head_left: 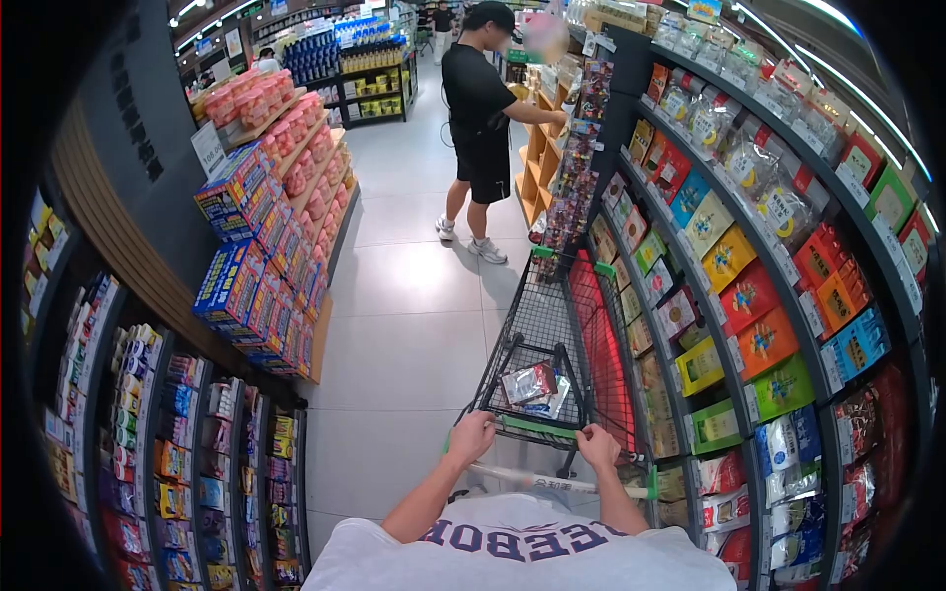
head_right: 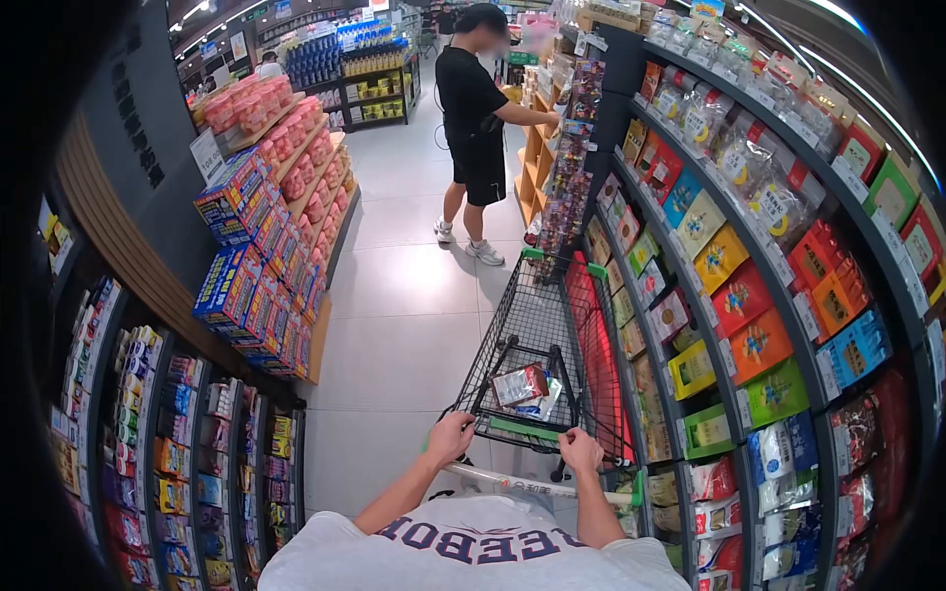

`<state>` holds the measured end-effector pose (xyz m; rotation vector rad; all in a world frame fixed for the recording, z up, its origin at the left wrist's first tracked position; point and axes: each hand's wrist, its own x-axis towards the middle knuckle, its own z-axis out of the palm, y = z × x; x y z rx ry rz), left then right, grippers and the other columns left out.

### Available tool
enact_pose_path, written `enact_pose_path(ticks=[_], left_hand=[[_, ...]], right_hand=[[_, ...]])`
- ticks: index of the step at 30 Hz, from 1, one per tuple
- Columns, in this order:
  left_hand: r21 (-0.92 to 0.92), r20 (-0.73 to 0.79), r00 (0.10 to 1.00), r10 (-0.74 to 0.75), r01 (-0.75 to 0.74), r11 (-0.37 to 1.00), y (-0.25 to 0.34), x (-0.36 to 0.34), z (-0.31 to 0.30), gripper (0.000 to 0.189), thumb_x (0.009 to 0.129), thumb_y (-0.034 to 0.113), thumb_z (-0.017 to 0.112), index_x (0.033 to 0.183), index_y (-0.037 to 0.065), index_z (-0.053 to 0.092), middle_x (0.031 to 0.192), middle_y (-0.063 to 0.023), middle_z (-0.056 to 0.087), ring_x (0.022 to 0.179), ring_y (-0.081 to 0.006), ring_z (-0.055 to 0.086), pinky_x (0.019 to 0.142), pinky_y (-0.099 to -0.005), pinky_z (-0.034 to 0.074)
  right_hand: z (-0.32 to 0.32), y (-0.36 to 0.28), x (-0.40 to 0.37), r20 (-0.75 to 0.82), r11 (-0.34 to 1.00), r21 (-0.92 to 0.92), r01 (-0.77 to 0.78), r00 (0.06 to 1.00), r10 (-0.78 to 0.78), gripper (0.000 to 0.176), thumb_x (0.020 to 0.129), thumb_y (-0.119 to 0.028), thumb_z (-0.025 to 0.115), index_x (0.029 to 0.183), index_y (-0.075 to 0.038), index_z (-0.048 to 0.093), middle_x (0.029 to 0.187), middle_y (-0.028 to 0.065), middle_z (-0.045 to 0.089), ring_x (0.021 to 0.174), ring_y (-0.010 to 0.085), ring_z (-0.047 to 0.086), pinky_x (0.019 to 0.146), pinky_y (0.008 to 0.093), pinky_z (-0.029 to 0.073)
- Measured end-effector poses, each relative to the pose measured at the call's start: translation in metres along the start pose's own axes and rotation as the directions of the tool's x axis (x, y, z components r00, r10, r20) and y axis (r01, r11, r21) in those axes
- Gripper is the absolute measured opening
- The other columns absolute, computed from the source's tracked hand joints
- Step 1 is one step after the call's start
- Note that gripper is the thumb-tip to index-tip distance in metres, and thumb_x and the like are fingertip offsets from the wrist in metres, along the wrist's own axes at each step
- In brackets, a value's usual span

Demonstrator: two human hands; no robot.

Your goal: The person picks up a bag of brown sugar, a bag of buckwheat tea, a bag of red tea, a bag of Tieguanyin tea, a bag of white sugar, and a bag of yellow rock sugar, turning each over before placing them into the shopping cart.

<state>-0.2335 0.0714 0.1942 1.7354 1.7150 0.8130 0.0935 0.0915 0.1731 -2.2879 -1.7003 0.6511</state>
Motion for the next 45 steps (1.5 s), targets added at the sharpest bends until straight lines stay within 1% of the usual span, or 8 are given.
enact_pose_path(ticks=[14,15,21,27,31,34,40,45], left_hand=[[-0.049,0.051,0.996,-0.077,0.08,0.996,-0.016,0.059,-0.019,0.026,0.093,0.023,0.059,0.11,0.008,0.072,0.111,-0.0137,0.071,0.102,-0.0358,0.068,0.088,-0.0466,0.054],[-0.043,0.032,0.998,-0.058,0.06,0.997,-0.016,0.065,-0.019,0.028,0.093,0.022,0.063,0.113,0.005,0.072,0.108,-0.0168,0.072,0.098,-0.0352,0.07,0.087,-0.0429,0.055],[0.014,0.069,0.996,-0.057,0.056,0.998,-0.019,0.101,-0.029,0.025,0.093,0.022,0.06,0.108,0.007,0.072,0.11,-0.0141,0.07,0.103,-0.0359,0.067,0.088,-0.0452,0.054],[0.055,-0.158,0.985,0.064,-0.056,0.997,-0.037,0.134,-0.033,0.019,0.091,0.015,0.063,0.105,0.004,0.071,0.11,-0.0149,0.069,0.106,-0.0358,0.064,0.089,-0.0454,0.054],[0.217,-0.309,0.944,0.116,-0.049,0.975,-0.038,0.146,-0.047,0.021,0.089,0.013,0.065,0.106,0.004,0.071,0.117,-0.0153,0.066,0.108,-0.0366,0.062,0.091,-0.0466,0.053],[0.389,-0.29,0.951,0.11,0.012,0.921,-0.044,0.152,-0.053,0.028,0.087,0.013,0.066,0.113,0.005,0.07,0.121,-0.0141,0.064,0.108,-0.0355,0.062,0.091,-0.0475,0.051],[0.389,-0.159,0.986,-0.044,0.103,0.916,-0.05,0.188,-0.069,0.04,0.085,0.018,0.068,0.123,0.007,0.065,0.125,-0.0161,0.062,0.108,-0.035,0.063,0.09,-0.0491,0.051],[0.362,-0.107,0.994,-0.016,0.054,0.931,-0.075,0.208,-0.088,0.043,0.084,0.022,0.071,0.123,0.007,0.065,0.13,-0.0183,0.061,0.109,-0.0354,0.063,0.09,-0.0496,0.051]], right_hand=[[-0.002,-0.039,0.053,0.235,0.99,-0.112,-0.091,0.965,0.115,0.043,0.079,-0.044,0.074,0.114,-0.019,0.076,0.115,0.0114,0.076,0.115,0.0309,0.069,0.099,0.0433,0.052],[-0.003,-0.045,0.057,0.236,0.987,-0.124,-0.101,0.963,0.128,0.043,0.078,-0.044,0.074,0.114,-0.02,0.076,0.115,0.0118,0.076,0.115,0.031,0.069,0.099,0.0433,0.051],[0.005,-0.061,0.087,0.264,0.988,-0.101,-0.119,0.954,0.142,0.039,0.078,-0.041,0.074,0.11,-0.019,0.077,0.116,0.0125,0.075,0.113,0.0318,0.07,0.098,0.044,0.052],[0.007,-0.074,0.134,0.493,0.997,-0.07,-0.021,0.868,0.053,0.048,0.086,-0.05,0.065,0.121,-0.018,0.073,0.117,0.0142,0.074,0.115,0.0333,0.068,0.099,0.0441,0.051],[0.021,-0.084,0.153,0.506,0.997,-0.073,0.028,0.862,0.012,0.05,0.09,-0.054,0.057,0.12,-0.016,0.073,0.123,0.0155,0.072,0.118,0.0342,0.067,0.1,0.0466,0.051],[0.013,-0.104,0.152,0.488,0.997,-0.081,0.006,0.872,0.034,0.053,0.093,-0.054,0.056,0.123,-0.014,0.071,0.121,0.0177,0.072,0.116,0.0367,0.067,0.1,0.0464,0.05],[0.025,-0.123,0.163,0.509,0.998,-0.06,-0.025,0.859,0.052,0.053,0.092,-0.054,0.056,0.123,-0.013,0.071,0.121,0.0176,0.072,0.116,0.0361,0.067,0.1,0.0465,0.05],[0.041,-0.148,0.166,0.501,0.994,-0.091,-0.064,0.86,0.101,0.05,0.091,-0.051,0.059,0.12,-0.012,0.073,0.12,0.0175,0.072,0.115,0.0353,0.067,0.098,0.0452,0.05]])
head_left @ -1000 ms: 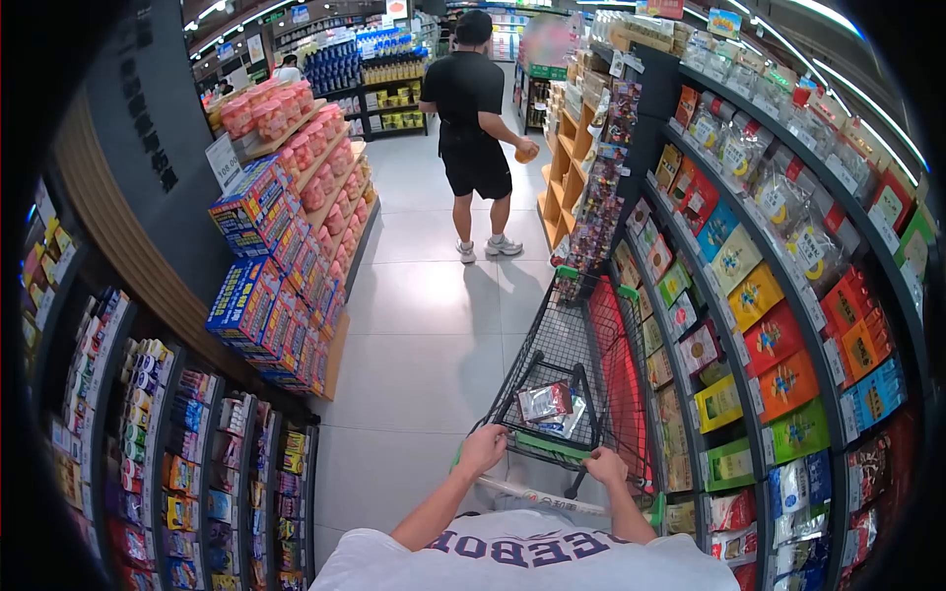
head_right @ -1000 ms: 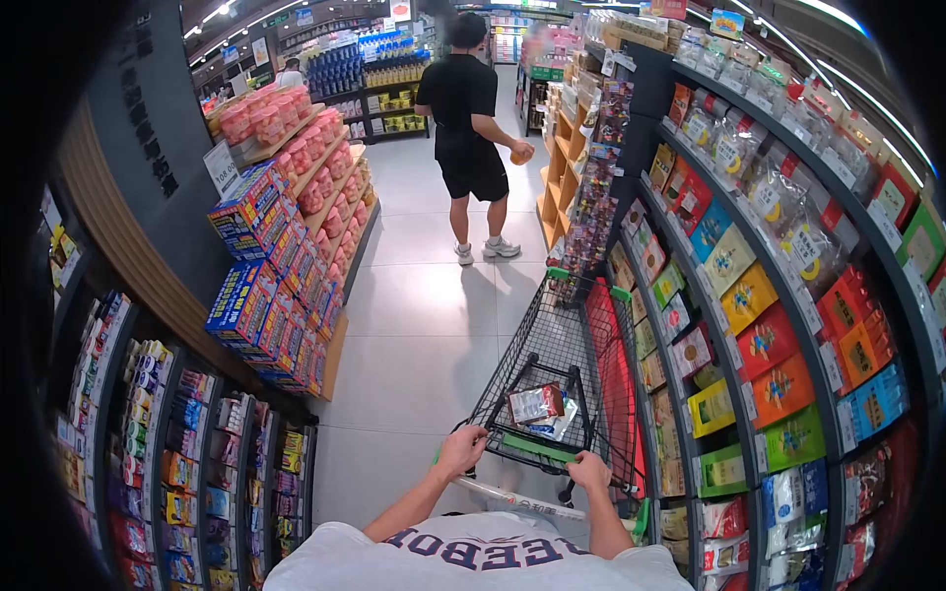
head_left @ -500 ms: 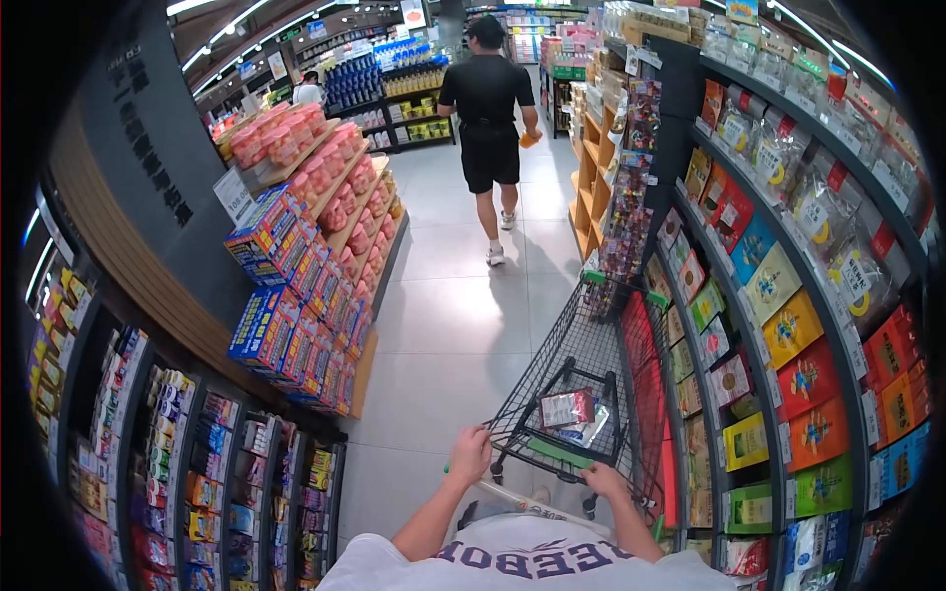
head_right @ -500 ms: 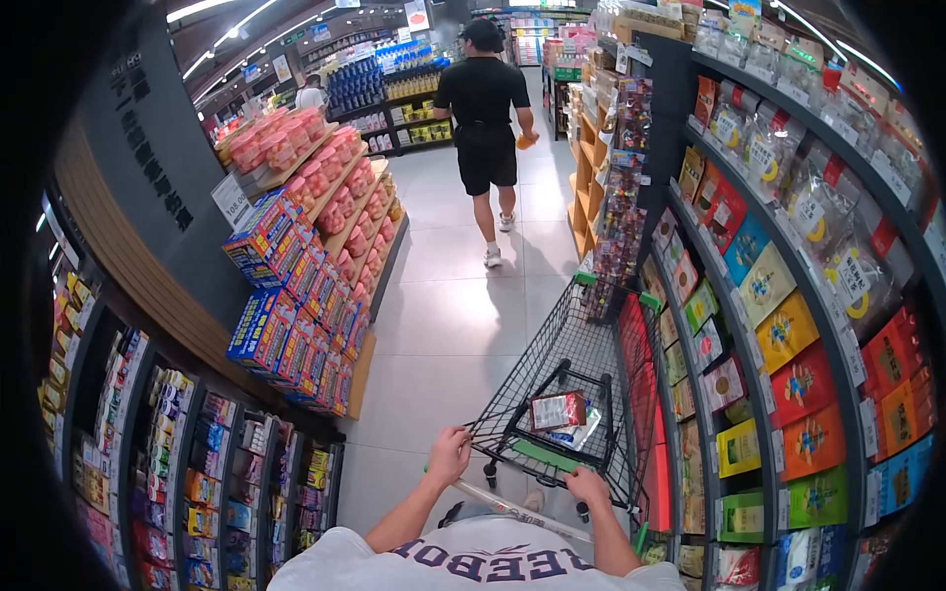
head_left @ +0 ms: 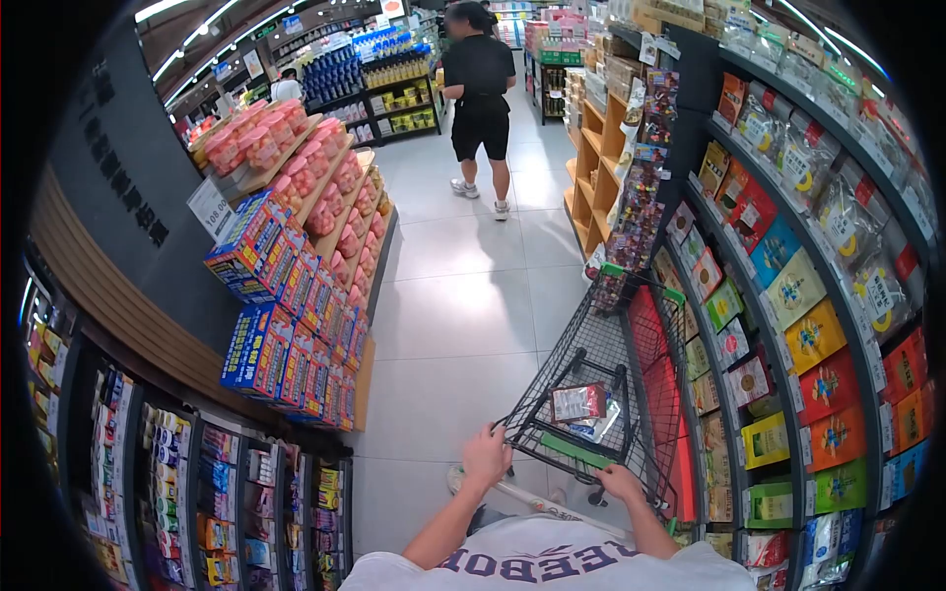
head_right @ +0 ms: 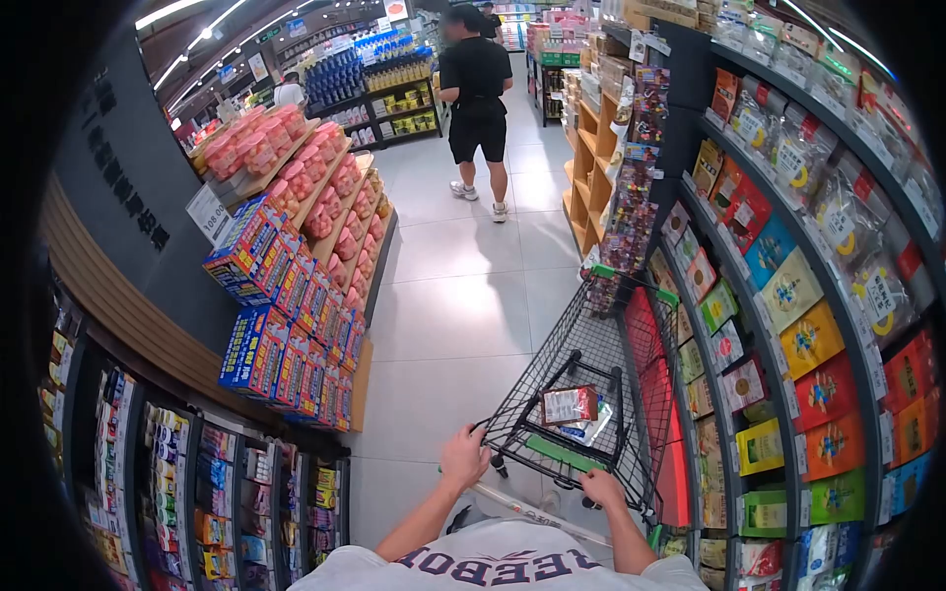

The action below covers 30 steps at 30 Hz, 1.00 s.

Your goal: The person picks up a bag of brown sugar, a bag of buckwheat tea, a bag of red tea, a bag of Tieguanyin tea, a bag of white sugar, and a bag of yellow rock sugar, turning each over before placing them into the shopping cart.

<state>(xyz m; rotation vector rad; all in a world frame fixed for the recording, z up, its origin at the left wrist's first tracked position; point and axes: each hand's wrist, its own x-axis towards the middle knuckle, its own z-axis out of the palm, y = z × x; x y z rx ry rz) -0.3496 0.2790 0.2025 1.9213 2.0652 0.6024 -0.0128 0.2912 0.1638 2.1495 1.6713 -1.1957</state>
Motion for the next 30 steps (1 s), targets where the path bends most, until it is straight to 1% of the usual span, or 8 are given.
enact_pose_path(ticks=[3,5,9,15,19,24,27,30], left_hand=[[0.008,0.057,0.997,0.059,-0.059,0.998,-0.019,0.008,-0.007,0.047,0.083,0.026,0.073,0.127,0.009,0.063,0.134,-0.0197,0.058,0.109,-0.0372,0.063,0.088,-0.0505,0.053],[0.002,0.113,0.988,0.109,-0.11,0.994,-0.031,0.021,-0.024,0.051,0.083,0.027,0.073,0.13,0.01,0.061,0.137,-0.0205,0.056,0.109,-0.0378,0.062,0.088,-0.0505,0.053],[-0.244,0.185,0.942,0.28,-0.232,0.942,-0.072,0.044,-0.056,0.055,0.085,0.029,0.072,0.134,0.011,0.057,0.142,-0.0232,0.051,0.114,-0.0403,0.062,0.089,-0.052,0.055],[-0.258,0.246,0.969,-0.03,0.096,0.961,-0.131,0.064,-0.057,0.05,0.09,0.027,0.064,0.136,0.01,0.053,0.125,-0.0206,0.065,0.101,-0.0421,0.069,0.087,-0.0536,0.056],[-0.327,0.285,0.956,0.071,0.028,0.945,-0.149,0.08,-0.069,0.048,0.09,0.027,0.062,0.134,0.009,0.053,0.111,-0.0202,0.071,0.098,-0.0408,0.069,0.085,-0.0521,0.056],[-0.331,0.302,0.943,0.138,-0.032,0.943,-0.178,0.12,-0.06,0.048,0.088,0.025,0.063,0.133,0.008,0.055,0.102,-0.0194,0.073,0.095,-0.0401,0.07,0.083,-0.0502,0.056],[-0.355,0.368,0.913,0.178,-0.039,0.934,-0.188,0.141,-0.066,0.049,0.09,0.025,0.062,0.135,0.008,0.051,0.111,-0.0214,0.07,0.1,-0.0418,0.069,0.086,-0.0525,0.055],[-0.403,0.383,0.894,0.232,-0.065,0.913,-0.198,0.161,-0.067,0.051,0.09,0.024,0.061,0.137,0.007,0.051,0.106,-0.0209,0.071,0.097,-0.042,0.069,0.085,-0.0528,0.054]], right_hand=[[0.001,-0.026,-0.011,-0.011,0.995,0.076,-0.059,0.998,0.06,0.047,0.087,-0.049,0.064,0.116,-0.013,0.074,0.119,0.0156,0.073,0.115,0.0346,0.067,0.098,0.0442,0.051],[0.008,-0.045,-0.021,-0.151,0.993,0.067,-0.1,0.982,0.109,0.047,0.085,-0.048,0.067,0.116,-0.013,0.075,0.118,0.0145,0.074,0.113,0.0337,0.068,0.097,0.0429,0.051],[0.031,-0.056,-0.009,-0.186,0.989,0.099,-0.108,0.975,0.125,0.043,0.082,-0.045,0.072,0.111,-0.014,0.076,0.113,0.0135,0.075,0.109,0.032,0.07,0.094,0.0414,0.052],[0.051,-0.08,0.007,-0.096,0.975,0.19,-0.113,0.987,0.133,0.043,0.081,-0.042,0.076,0.106,-0.007,0.078,0.106,0.0136,0.076,0.101,0.0264,0.071,0.092,0.0373,0.053],[0.067,-0.089,0.02,-0.008,0.953,0.269,-0.14,0.989,0.147,0.041,0.084,-0.039,0.075,0.104,-0.003,0.076,0.099,0.0125,0.075,0.094,0.0241,0.069,0.086,0.0355,0.051],[0.093,-0.088,0.053,-0.06,0.936,0.332,-0.121,0.987,0.149,0.04,0.085,-0.036,0.076,0.103,0.0,0.077,0.095,0.0136,0.076,0.088,0.0246,0.069,0.082,0.0362,0.051],[0.099,-0.1,0.055,-0.082,0.909,0.402,-0.115,0.984,0.161,0.039,0.084,-0.035,0.077,0.101,0.0,0.078,0.093,0.0138,0.076,0.085,0.0252,0.07,0.08,0.0367,0.052],[0.104,-0.117,0.057,-0.123,0.92,0.369,-0.134,0.974,0.191,0.034,0.085,-0.033,0.078,0.096,-0.001,0.077,0.089,0.0122,0.075,0.082,0.0227,0.069,0.075,0.0365,0.052]])
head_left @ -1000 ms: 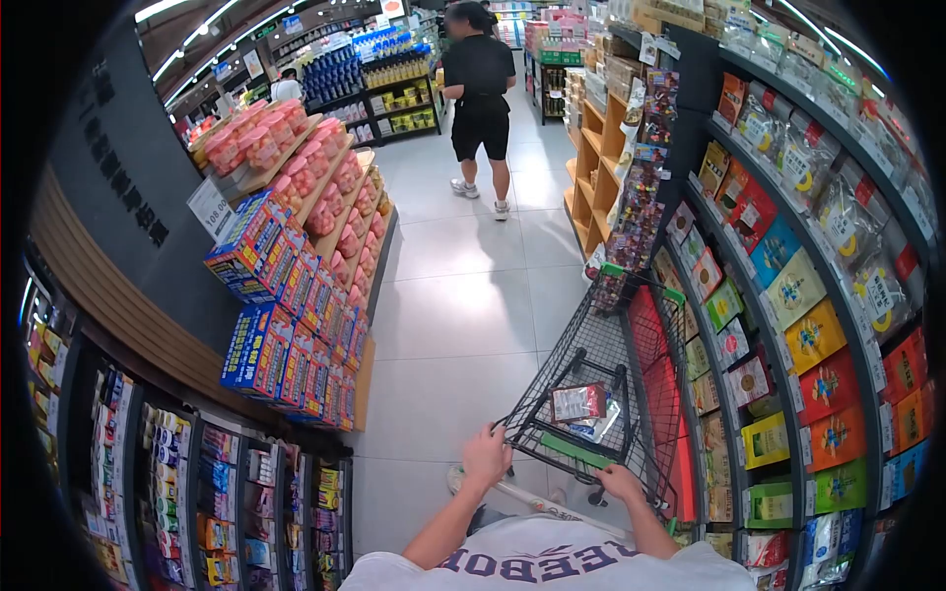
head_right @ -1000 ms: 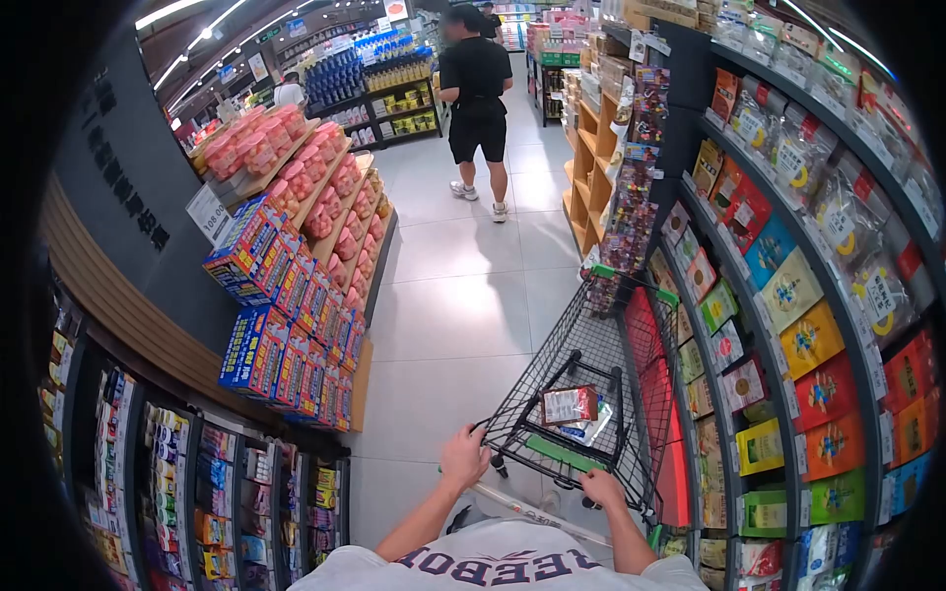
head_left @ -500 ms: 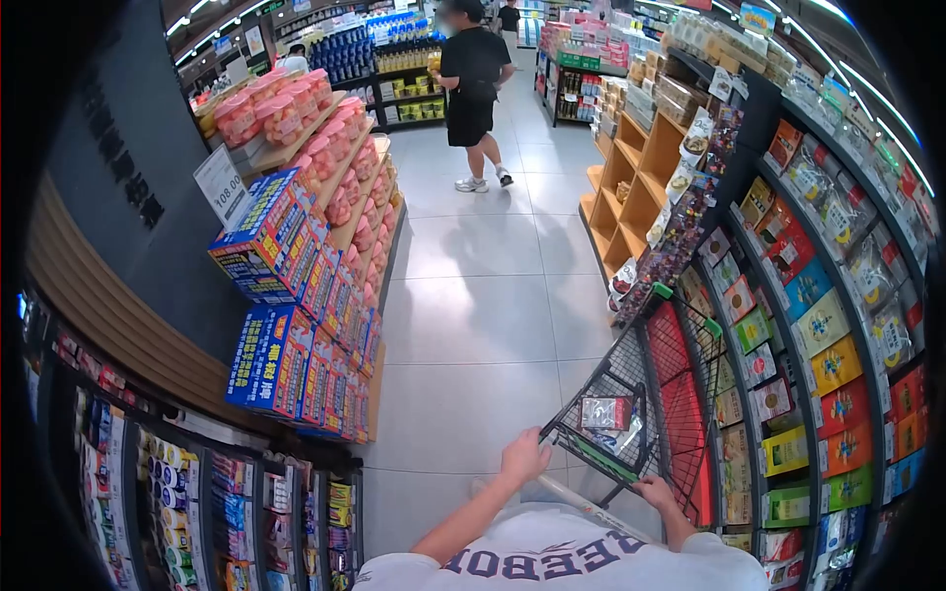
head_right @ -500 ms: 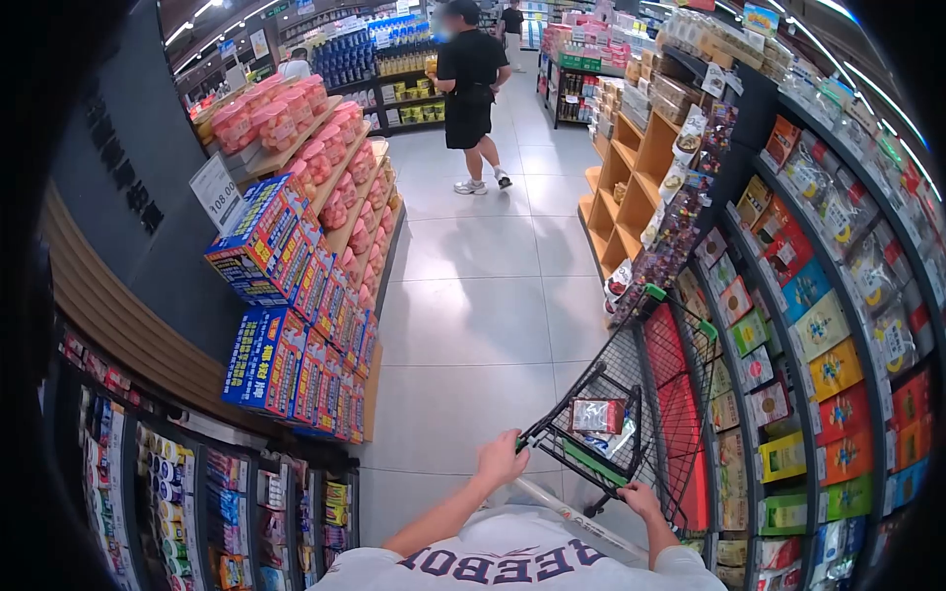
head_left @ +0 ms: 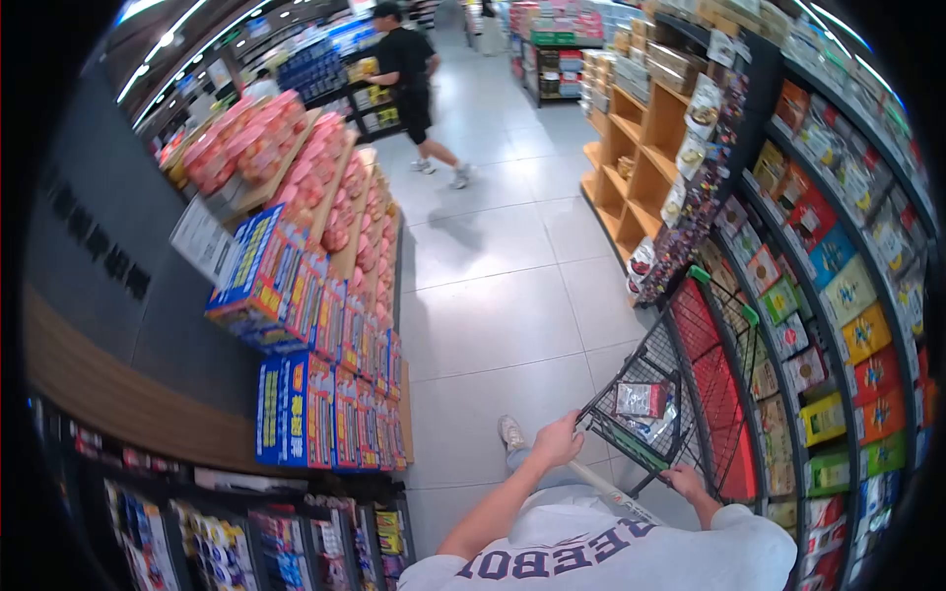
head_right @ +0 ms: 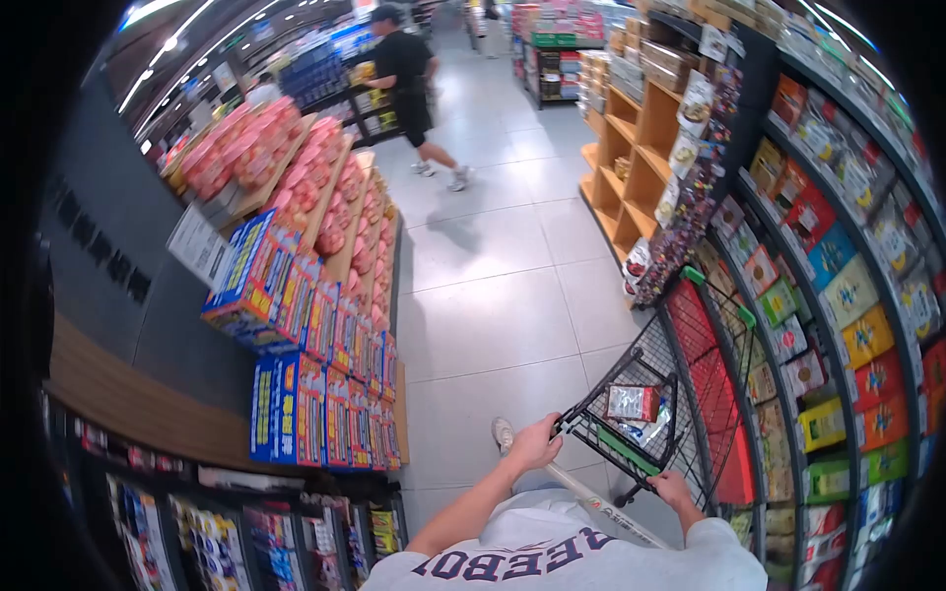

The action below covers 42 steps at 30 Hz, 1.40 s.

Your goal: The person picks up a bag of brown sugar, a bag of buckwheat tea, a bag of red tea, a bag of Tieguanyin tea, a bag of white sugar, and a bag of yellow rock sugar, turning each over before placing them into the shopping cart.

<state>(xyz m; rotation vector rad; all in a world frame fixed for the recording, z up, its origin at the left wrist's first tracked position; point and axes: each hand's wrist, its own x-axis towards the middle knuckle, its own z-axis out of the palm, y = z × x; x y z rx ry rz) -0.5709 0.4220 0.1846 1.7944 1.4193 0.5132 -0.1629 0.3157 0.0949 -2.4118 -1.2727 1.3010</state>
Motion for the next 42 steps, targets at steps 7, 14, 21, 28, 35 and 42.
enact_pose_path(ticks=[7,14,21,28,35,42], left_hand=[[0.021,0.171,0.985,-0.031,0.028,0.999,-0.016,0.045,-0.028,0.057,0.089,0.022,0.061,0.141,0.005,0.049,0.085,-0.0214,0.07,0.081,-0.042,0.07,0.076,-0.0537,0.054],[0.073,0.293,0.956,-0.011,-0.011,0.997,-0.027,0.093,-0.07,0.059,0.087,0.016,0.063,0.144,0.005,0.048,0.073,-0.017,0.066,0.068,-0.0374,0.067,0.068,-0.0485,0.053],[0.079,0.334,0.942,0.035,-0.065,0.995,-0.041,0.157,-0.113,0.056,0.088,0.013,0.063,0.142,0.005,0.049,0.073,-0.0135,0.064,0.068,-0.0329,0.066,0.066,-0.0456,0.052],[0.149,0.387,0.917,0.096,-0.165,0.975,-0.052,0.218,-0.146,0.055,0.087,0.012,0.066,0.139,0.008,0.052,0.069,-0.0121,0.062,0.063,-0.0313,0.065,0.064,-0.0445,0.051],[0.138,0.479,0.861,0.172,-0.267,0.954,-0.06,0.273,-0.162,0.055,0.086,0.014,0.067,0.139,0.009,0.053,0.072,-0.0131,0.066,0.067,-0.0353,0.067,0.066,-0.0468,0.052],[0.164,0.604,0.775,0.186,-0.349,0.923,-0.052,0.343,-0.179,0.055,0.088,0.02,0.065,0.141,0.011,0.051,0.087,-0.0152,0.072,0.086,-0.0389,0.07,0.079,-0.05,0.055]], right_hand=[[0.004,-0.067,-0.036,-0.037,0.978,-0.047,-0.205,0.978,0.203,0.041,0.081,-0.047,0.076,0.104,-0.013,0.077,0.102,0.0094,0.077,0.098,0.0251,0.071,0.087,0.0394,0.052],[0.026,-0.117,-0.039,-0.045,0.948,0.015,-0.318,0.947,0.318,0.044,0.079,-0.05,0.076,0.105,-0.015,0.076,0.105,0.0071,0.076,0.103,0.0253,0.07,0.089,0.0389,0.053],[0.041,-0.186,-0.037,-0.041,0.914,0.147,-0.377,0.921,0.387,0.04,0.082,-0.049,0.072,0.103,-0.015,0.078,0.109,0.0098,0.076,0.107,0.0296,0.07,0.092,0.0418,0.053],[0.077,-0.218,-0.019,-0.081,0.906,0.19,-0.378,0.914,0.398,0.039,0.084,-0.048,0.071,0.101,-0.014,0.077,0.103,0.0089,0.076,0.1,0.0284,0.071,0.085,0.0416,0.054],[0.093,-0.254,-0.011,-0.09,0.85,0.274,-0.449,0.868,0.488,0.036,0.086,-0.05,0.07,0.088,-0.014,0.076,0.085,0.0079,0.075,0.087,0.0275,0.072,0.077,0.0405,0.054],[0.12,-0.286,0.007,-0.068,0.8,0.334,-0.499,0.833,0.549,0.041,0.086,-0.052,0.067,0.085,-0.013,0.076,0.087,0.0095,0.075,0.089,0.0284,0.071,0.077,0.0419,0.053]])
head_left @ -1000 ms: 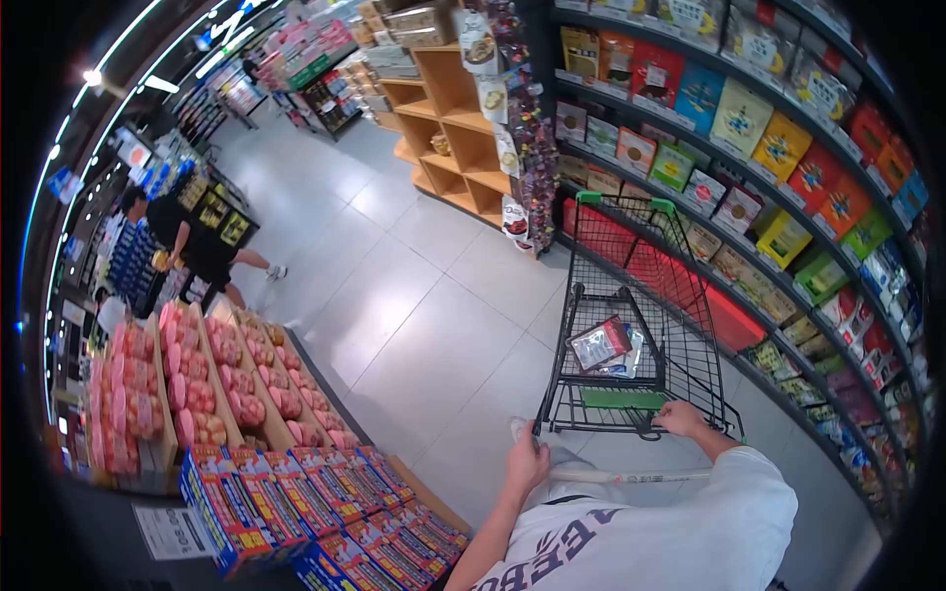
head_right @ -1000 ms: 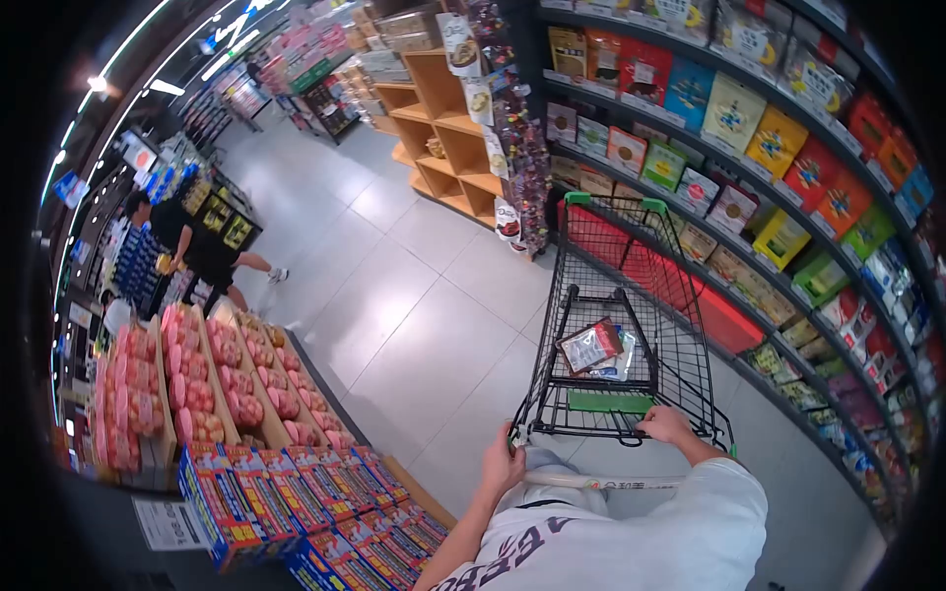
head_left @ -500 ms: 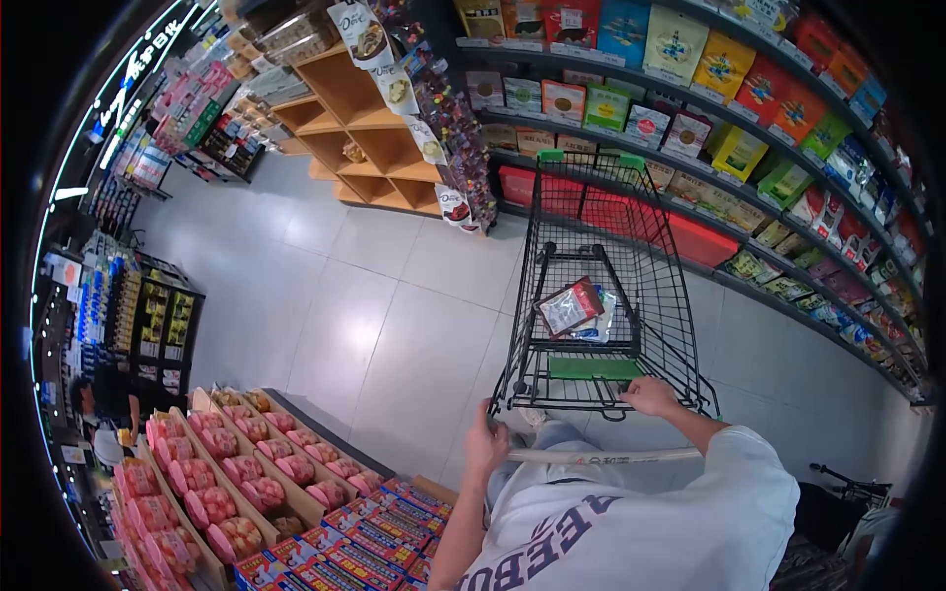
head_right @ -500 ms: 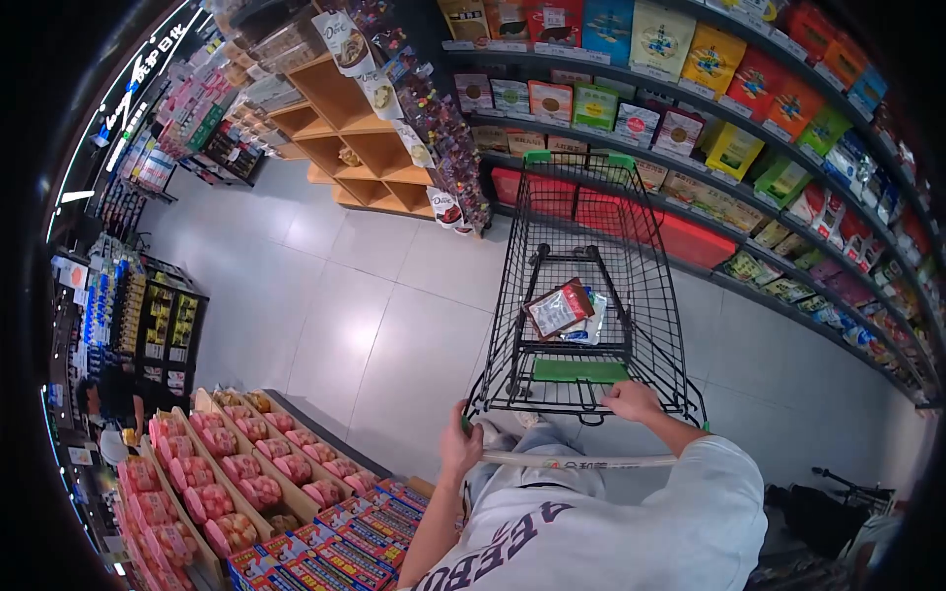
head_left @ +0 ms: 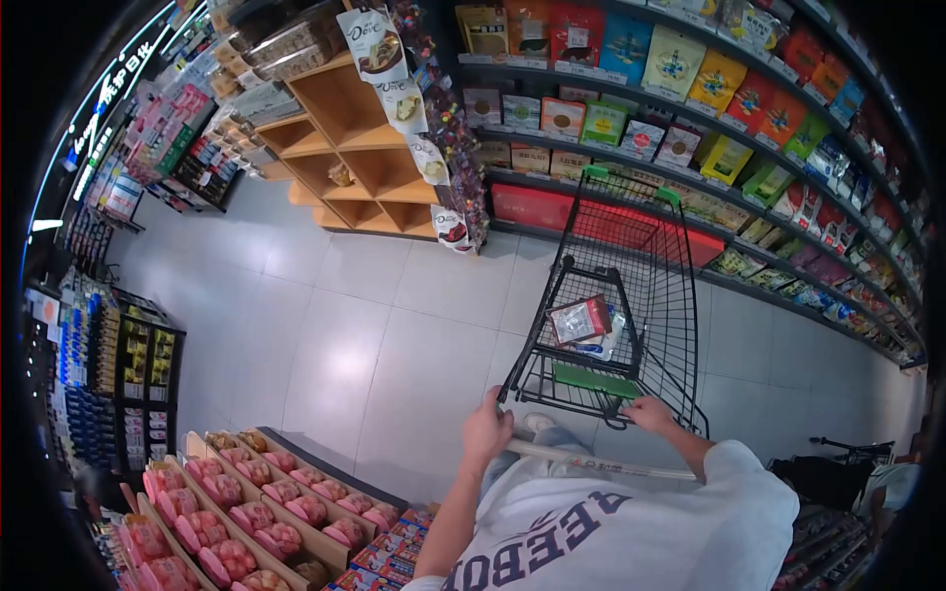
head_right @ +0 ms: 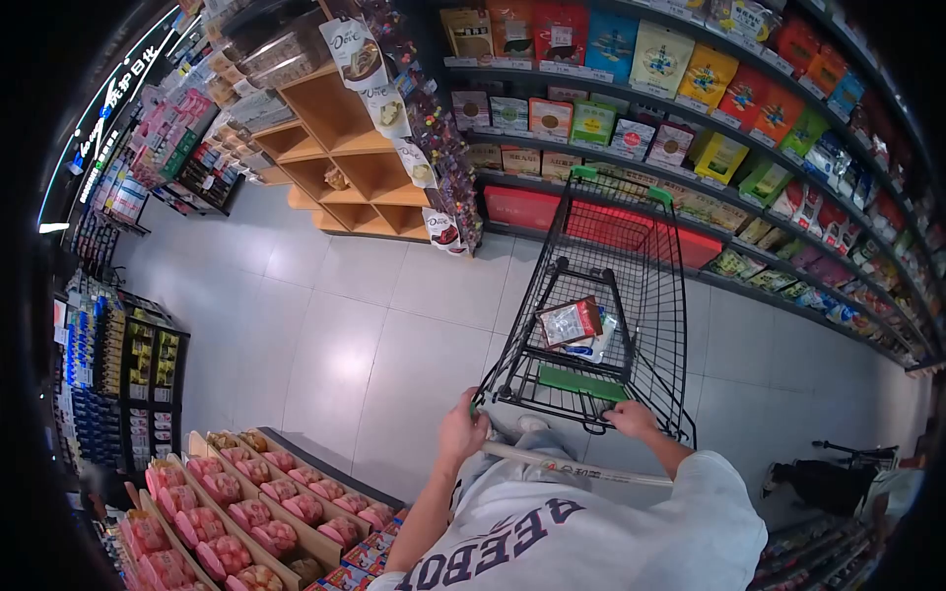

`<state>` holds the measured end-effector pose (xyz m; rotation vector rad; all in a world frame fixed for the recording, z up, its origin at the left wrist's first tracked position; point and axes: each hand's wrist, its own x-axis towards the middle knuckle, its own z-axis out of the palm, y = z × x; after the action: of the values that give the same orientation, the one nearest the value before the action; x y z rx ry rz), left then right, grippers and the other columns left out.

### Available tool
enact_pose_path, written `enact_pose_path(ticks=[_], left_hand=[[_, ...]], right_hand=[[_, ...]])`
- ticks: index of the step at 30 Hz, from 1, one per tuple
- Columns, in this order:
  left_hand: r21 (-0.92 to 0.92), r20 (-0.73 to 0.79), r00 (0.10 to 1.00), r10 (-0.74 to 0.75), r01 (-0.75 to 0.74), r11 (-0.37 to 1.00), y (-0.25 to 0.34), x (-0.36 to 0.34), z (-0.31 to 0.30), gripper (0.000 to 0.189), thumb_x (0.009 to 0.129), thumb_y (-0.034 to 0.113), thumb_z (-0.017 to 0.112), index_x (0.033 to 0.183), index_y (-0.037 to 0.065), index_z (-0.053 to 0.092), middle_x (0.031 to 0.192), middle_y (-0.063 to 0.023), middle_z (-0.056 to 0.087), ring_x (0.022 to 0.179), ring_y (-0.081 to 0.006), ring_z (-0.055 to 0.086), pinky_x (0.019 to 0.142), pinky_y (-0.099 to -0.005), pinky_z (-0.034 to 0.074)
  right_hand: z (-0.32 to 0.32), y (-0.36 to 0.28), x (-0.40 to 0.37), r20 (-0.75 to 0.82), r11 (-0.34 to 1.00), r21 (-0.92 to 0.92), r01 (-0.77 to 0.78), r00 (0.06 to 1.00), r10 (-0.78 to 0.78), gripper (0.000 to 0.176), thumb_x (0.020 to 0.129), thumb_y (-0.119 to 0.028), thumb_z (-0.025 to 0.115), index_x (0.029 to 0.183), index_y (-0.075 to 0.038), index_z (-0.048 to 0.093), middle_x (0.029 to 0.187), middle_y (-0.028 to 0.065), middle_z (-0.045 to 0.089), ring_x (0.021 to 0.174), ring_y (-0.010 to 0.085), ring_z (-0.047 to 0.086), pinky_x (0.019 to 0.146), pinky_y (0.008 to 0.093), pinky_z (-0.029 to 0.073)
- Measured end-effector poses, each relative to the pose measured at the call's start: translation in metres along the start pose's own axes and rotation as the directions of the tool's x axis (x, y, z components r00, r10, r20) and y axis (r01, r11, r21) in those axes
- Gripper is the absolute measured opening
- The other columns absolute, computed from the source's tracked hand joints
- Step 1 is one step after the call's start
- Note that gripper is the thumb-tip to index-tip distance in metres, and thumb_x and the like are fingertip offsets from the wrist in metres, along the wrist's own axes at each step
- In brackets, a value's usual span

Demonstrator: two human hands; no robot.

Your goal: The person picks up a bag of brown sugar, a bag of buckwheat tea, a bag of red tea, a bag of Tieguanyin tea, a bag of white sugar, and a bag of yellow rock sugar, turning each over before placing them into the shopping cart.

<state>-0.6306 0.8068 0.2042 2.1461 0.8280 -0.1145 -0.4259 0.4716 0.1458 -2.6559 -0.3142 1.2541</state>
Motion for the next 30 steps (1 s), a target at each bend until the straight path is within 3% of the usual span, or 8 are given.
enact_pose_path(ticks=[1,2,6,8,14,18,24,30], left_hand=[[0.003,0.015,1.0,0.013,-0.013,1.0,-0.003,0.006,-0.007,0.055,0.088,0.02,0.065,0.14,0.011,0.052,0.087,-0.0147,0.073,0.087,-0.0391,0.07,0.079,-0.0505,0.055],[0.001,0.042,0.999,0.007,-0.007,1.0,-0.002,0.012,-0.017,0.055,0.088,0.019,0.065,0.14,0.01,0.051,0.098,-0.0161,0.073,0.09,-0.0401,0.07,0.081,-0.0516,0.055],[0.004,-0.151,0.972,0.178,-0.18,0.984,-0.018,0.039,-0.029,0.049,0.087,0.018,0.065,0.135,0.01,0.056,0.11,-0.0183,0.07,0.095,-0.0413,0.069,0.082,-0.0524,0.055],[0.03,-0.161,0.968,0.192,-0.19,0.981,-0.014,0.051,-0.044,0.045,0.086,0.017,0.065,0.13,0.009,0.06,0.114,-0.019,0.068,0.096,-0.0417,0.069,0.083,-0.0521,0.055],[0.042,-0.165,0.939,0.301,-0.298,0.954,-0.018,0.097,-0.054,0.035,0.084,0.018,0.066,0.117,0.007,0.068,0.106,-0.0166,0.071,0.091,-0.0393,0.07,0.081,-0.0497,0.057],[0.043,-0.13,0.914,0.383,-0.381,0.924,-0.005,0.127,-0.058,0.031,0.085,0.019,0.066,0.112,0.007,0.071,0.105,-0.0169,0.073,0.092,-0.037,0.072,0.081,-0.0477,0.058],[-0.027,-0.063,0.93,0.362,-0.364,0.931,0.022,0.179,-0.053,0.028,0.086,0.022,0.066,0.109,0.007,0.072,0.105,-0.0162,0.074,0.09,-0.0368,0.072,0.082,-0.0475,0.057],[0.006,-0.077,0.907,0.415,-0.416,0.91,0.074,0.25,-0.037,0.025,0.09,0.024,0.066,0.106,0.007,0.075,0.092,-0.0156,0.076,0.083,-0.0345,0.073,0.077,-0.0439,0.057]], right_hand=[[0.006,-0.007,-0.003,-0.008,0.999,0.042,-0.029,1.0,0.029,0.04,0.086,-0.052,0.067,0.085,-0.013,0.077,0.087,0.01,0.075,0.088,0.0288,0.071,0.077,0.0412,0.053],[0.01,-0.013,-0.007,-0.01,0.998,0.054,-0.042,0.999,0.043,0.04,0.086,-0.052,0.067,0.086,-0.013,0.077,0.087,0.0102,0.075,0.088,0.029,0.071,0.078,0.041,0.053],[0.041,-0.022,-0.006,-0.119,0.985,0.171,-0.037,0.991,0.058,0.041,0.086,-0.049,0.069,0.086,-0.009,0.078,0.08,0.0109,0.074,0.078,0.0271,0.071,0.071,0.0393,0.052],[0.048,-0.032,-0.007,-0.097,0.977,0.189,-0.102,0.988,0.122,0.04,0.085,-0.05,0.068,0.088,-0.011,0.078,0.086,0.0113,0.075,0.086,0.0285,0.072,0.077,0.0406,0.053],[0.07,-0.045,-0.01,-0.164,0.926,0.356,-0.129,0.966,0.198,0.042,0.083,-0.047,0.07,0.093,-0.007,0.078,0.092,0.0157,0.076,0.09,0.0328,0.072,0.079,0.0422,0.053],[0.064,-0.058,-0.013,-0.18,0.912,0.372,-0.174,0.95,0.255,0.042,0.083,-0.045,0.07,0.094,-0.004,0.077,0.092,0.0178,0.075,0.092,0.0333,0.072,0.08,0.0432,0.053],[0.058,-0.067,-0.007,-0.199,0.839,0.506,-0.198,0.921,0.336,0.044,0.084,-0.044,0.07,0.095,-0.002,0.076,0.095,0.0182,0.075,0.093,0.0344,0.072,0.082,0.043,0.053],[0.03,-0.072,0.027,-0.135,0.75,0.577,-0.323,0.868,0.478,0.045,0.085,-0.045,0.069,0.108,-0.007,0.078,0.11,0.0199,0.075,0.108,0.036,0.07,0.094,0.0421,0.052]])
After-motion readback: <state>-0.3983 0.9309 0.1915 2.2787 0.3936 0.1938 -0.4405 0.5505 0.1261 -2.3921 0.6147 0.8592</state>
